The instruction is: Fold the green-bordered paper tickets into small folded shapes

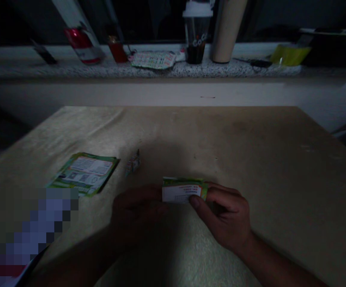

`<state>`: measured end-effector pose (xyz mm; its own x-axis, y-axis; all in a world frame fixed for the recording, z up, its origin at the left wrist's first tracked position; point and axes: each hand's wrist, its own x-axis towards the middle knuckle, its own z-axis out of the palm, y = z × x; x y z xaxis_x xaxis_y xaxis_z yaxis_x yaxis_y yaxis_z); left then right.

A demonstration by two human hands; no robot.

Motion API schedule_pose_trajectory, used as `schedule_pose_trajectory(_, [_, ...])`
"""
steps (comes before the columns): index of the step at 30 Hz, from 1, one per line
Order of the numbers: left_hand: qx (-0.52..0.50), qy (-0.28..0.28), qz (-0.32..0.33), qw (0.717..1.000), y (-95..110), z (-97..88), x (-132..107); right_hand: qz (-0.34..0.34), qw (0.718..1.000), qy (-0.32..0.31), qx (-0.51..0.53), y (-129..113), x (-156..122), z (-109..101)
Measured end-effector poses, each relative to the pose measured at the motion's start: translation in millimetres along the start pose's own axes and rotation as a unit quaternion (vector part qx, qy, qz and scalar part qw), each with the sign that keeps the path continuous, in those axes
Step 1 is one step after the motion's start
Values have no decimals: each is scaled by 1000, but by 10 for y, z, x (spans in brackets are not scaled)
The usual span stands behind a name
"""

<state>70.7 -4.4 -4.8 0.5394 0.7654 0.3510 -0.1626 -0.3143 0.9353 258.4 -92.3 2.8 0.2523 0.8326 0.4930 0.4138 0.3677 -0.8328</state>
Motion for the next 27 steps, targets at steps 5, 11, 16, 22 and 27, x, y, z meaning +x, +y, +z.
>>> schedule_pose_trajectory(5, [30, 22, -43, 998, 19, 58, -26, -18, 1000, -10, -10, 10, -1, 2])
schedule_pose_trajectory(11, [80, 32, -53, 995, 9, 69, -47, -1, 1000, -26, -5, 6, 3, -11])
schedule_pose_trajectory(16, [44, 34, -63, 996, -4, 96, -32, -11, 1000, -13, -25, -2, 4, -3])
schedule_pose_trajectory(22, [-1, 41, -92, 995, -23, 113, -31, -21, 999, -11, -39, 10, 4, 7])
schedule_pose_trajectory(27, [10, 32, -85, 996, 11, 115, -29, -24, 998, -2, -58, -21, 13, 14])
